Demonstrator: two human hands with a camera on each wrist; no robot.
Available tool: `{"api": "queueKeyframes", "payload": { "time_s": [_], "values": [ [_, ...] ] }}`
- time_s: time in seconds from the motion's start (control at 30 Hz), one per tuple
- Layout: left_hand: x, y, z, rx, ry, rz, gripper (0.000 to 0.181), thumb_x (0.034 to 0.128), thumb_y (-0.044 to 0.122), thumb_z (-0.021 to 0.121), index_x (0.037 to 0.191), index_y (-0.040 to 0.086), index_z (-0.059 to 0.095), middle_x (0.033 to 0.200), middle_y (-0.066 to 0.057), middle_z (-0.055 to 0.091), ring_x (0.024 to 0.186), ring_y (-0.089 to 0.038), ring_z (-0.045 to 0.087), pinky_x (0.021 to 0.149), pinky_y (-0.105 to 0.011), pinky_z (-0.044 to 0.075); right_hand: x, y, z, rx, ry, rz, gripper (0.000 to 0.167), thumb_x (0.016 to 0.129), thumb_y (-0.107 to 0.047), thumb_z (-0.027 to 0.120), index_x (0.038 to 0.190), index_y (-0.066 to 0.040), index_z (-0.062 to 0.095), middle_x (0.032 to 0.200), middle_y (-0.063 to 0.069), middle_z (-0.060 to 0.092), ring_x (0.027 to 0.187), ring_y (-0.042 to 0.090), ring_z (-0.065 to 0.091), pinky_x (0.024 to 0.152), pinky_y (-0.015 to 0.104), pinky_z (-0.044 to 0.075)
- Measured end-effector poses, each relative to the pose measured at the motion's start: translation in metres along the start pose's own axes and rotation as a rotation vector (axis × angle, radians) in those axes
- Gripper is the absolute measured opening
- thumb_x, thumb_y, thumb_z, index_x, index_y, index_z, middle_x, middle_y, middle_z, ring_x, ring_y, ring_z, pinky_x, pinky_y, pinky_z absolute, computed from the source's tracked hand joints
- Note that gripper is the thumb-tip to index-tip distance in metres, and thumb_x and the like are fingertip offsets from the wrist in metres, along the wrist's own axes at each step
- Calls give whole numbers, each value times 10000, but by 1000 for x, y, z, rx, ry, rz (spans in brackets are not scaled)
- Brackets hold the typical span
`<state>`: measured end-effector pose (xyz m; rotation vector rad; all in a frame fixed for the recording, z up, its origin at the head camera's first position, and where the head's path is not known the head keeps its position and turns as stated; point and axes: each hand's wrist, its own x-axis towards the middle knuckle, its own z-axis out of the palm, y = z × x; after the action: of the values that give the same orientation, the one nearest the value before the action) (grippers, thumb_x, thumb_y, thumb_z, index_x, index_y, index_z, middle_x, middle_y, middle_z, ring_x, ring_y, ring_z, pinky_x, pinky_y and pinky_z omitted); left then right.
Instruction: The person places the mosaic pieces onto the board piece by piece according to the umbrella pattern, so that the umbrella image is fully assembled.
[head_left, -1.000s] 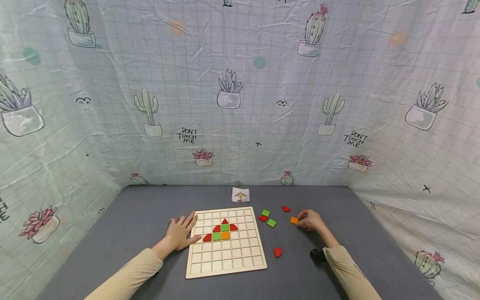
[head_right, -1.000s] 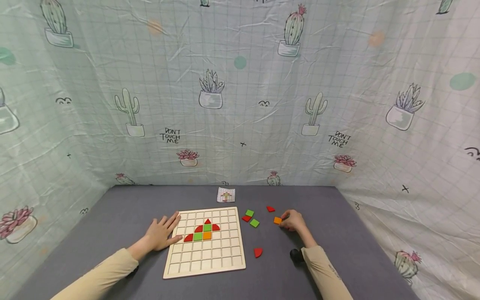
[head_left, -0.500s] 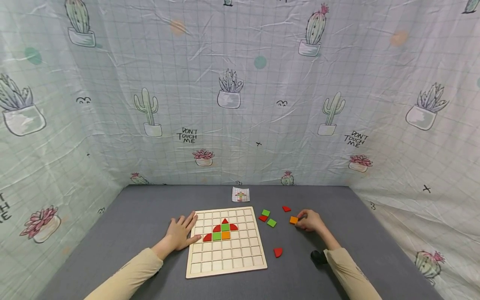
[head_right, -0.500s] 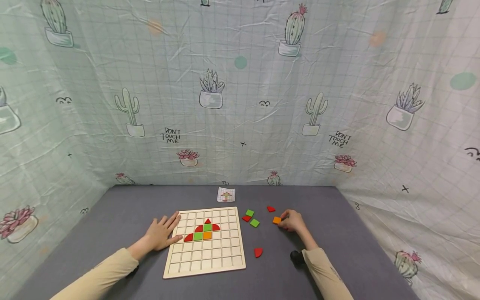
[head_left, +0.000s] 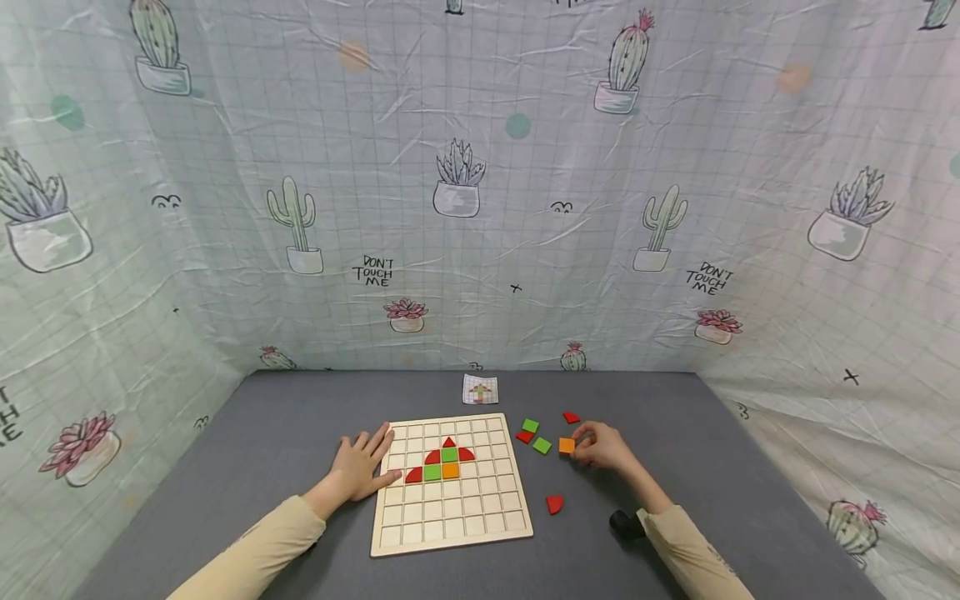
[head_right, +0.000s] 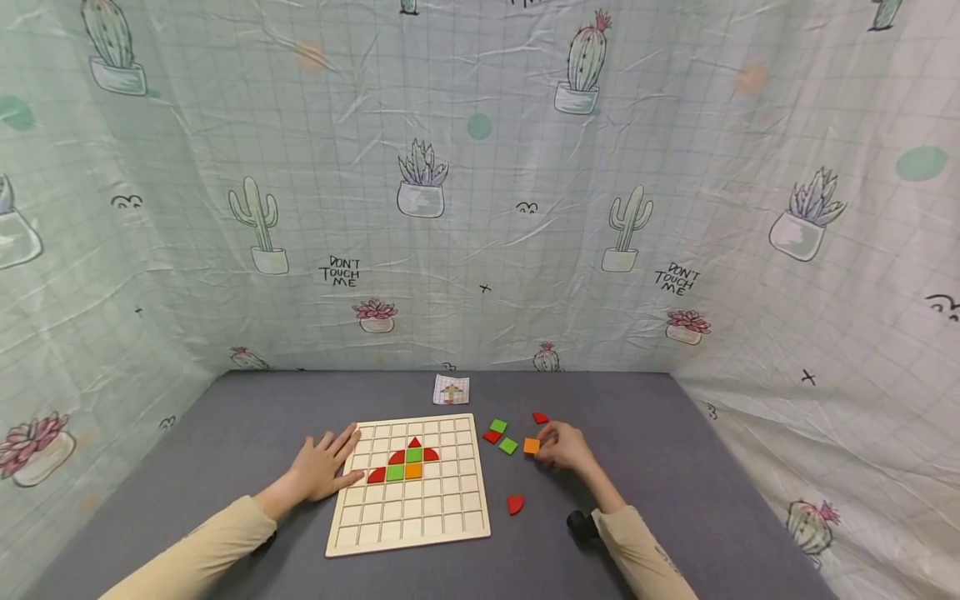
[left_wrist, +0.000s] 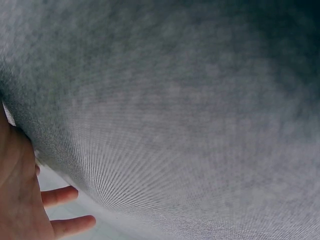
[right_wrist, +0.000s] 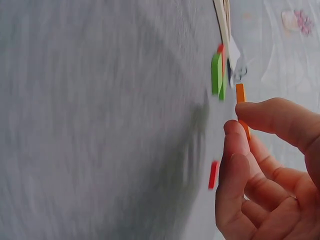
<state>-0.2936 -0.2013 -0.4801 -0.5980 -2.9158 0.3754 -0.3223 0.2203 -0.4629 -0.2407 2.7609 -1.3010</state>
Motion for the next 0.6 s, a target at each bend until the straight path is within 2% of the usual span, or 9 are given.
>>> {"api": "queueKeyframes", "payload": {
  "time_s": [0.1,0.2,0.27,0.3,0.33,0.4,0.53,0.6],
  "values": [
    [-1,-1,2,0,29,12,738,877,609,292,1356,52,354,1406,-114,354,1141,-327,446,833,-568,351,1,2,6,28,-40,-112,209,722,-116,698,884,-40,593,643,23,636,504,123,567,460,282,461],
    [0,-2,6,0,45,17,778,871,644,206,1355,51,346,1401,-115,355,1135,-322,446,835,-566,347,-1,-3,12,35,-69,-152,214,719,-143,707,877,-57,592,644,15,636,512,119,566,461,281,461],
    [1,-2,6,14,31,13,799,866,658,167,1370,61,329,1418,-105,335,1144,-326,442,842,-561,348,-1,-7,17,31,-81,-165,228,721,-132,704,896,-41,589,661,43,642,526,134,570,462,277,458],
    [1,-2,6,15,18,9,792,867,654,177,1367,62,339,1422,-104,332,1155,-331,435,845,-559,347,-5,-16,19,18,-76,-123,241,706,-90,702,900,-9,582,672,75,643,542,161,579,476,294,470],
    [2,-2,6,18,10,7,784,868,652,192,1367,66,341,1425,-102,330,1158,-329,435,846,-558,347,-6,-19,22,13,-78,-122,245,707,-77,698,908,1,581,679,86,643,549,168,580,476,290,469],
    [2,-1,5,21,-4,3,764,872,638,234,1370,69,341,1429,-100,325,1167,-329,433,847,-560,349,-7,-24,28,0,-80,-127,249,710,-55,693,919,14,578,686,97,637,554,173,577,471,279,463],
    [1,0,1,-23,-2,-7,702,863,563,405,1358,66,368,1415,-106,350,1161,-341,435,836,-570,348,-9,-32,39,-13,-90,-145,245,716,-55,699,922,4,581,693,87,638,551,159,574,462,268,462],
    [0,0,1,-22,-11,-14,702,867,561,398,1369,72,355,1423,-100,341,1167,-343,431,841,-569,349,-8,-35,44,-15,-97,-159,239,718,-54,697,918,2,579,695,94,645,548,157,574,459,266,459]
  ]
}}
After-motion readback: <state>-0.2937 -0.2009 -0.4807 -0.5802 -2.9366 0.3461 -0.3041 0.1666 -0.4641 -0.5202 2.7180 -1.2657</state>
